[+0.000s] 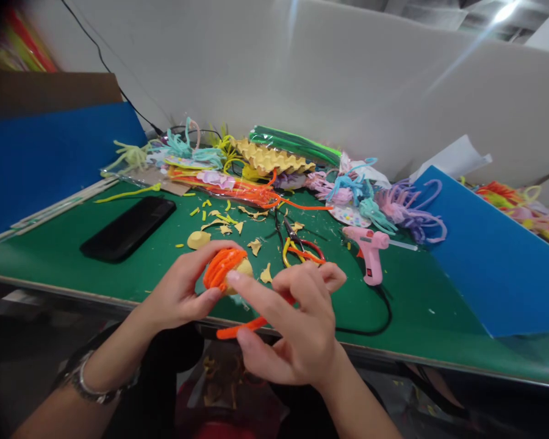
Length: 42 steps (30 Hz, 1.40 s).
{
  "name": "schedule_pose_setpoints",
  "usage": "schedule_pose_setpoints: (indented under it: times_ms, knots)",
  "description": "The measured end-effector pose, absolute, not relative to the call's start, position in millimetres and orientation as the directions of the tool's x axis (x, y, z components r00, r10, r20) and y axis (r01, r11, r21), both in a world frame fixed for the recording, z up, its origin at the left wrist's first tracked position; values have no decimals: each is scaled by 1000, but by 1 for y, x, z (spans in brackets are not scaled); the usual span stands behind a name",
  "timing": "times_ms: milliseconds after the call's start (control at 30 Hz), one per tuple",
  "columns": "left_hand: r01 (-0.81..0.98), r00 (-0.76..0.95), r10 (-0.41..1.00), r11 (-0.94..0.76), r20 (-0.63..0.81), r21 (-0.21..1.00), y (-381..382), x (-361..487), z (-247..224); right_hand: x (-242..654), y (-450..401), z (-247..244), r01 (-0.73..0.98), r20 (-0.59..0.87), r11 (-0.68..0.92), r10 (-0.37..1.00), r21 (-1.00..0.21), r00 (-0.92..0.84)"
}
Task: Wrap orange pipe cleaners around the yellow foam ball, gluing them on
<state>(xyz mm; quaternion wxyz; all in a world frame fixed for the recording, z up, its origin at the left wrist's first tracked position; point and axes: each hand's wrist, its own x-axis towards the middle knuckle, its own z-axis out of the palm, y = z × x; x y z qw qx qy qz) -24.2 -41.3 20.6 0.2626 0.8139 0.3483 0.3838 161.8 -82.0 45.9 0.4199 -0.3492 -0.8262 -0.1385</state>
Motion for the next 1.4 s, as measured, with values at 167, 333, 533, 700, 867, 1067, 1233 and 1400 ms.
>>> schedule_pose_setpoints:
  times_ms: [167, 333, 533, 700, 867, 1067, 1233, 1400]
  knots:
    - [390, 457, 792, -587, 405, 709, -40, -24, 22, 163, -83, 46, 638, 816, 721, 523, -271, -245]
    - [418, 421, 822, -551, 384, 722, -38, -23, 21, 160, -78, 46, 642, 782, 613, 623, -460, -35]
    - [413, 381, 841, -527, 384, 743, -35, -24, 18, 156, -77, 50, 417, 661, 604, 750, -679, -10]
    - [399, 353, 851, -513, 389, 760, -34, -26, 19, 159, -71, 46, 410, 672, 603, 739, -685, 36]
    - [337, 254, 872, -485, 418, 807, -33, -29, 19, 170, -48, 36, 632, 707, 532, 707, -563, 35]
    - [183, 144, 917, -393, 371, 901, -29, -29, 18, 165, -12, 27, 744, 702, 471, 712, -474, -3]
    - [116, 126, 938, -336, 322, 935, -28, -28, 8, 161, -9, 29, 887, 673, 399, 724, -230, -151]
    - [138, 121, 932, -357, 343, 924, -28, -29, 8, 199, -34, 42, 858, 885, 465, 464, -220, -25]
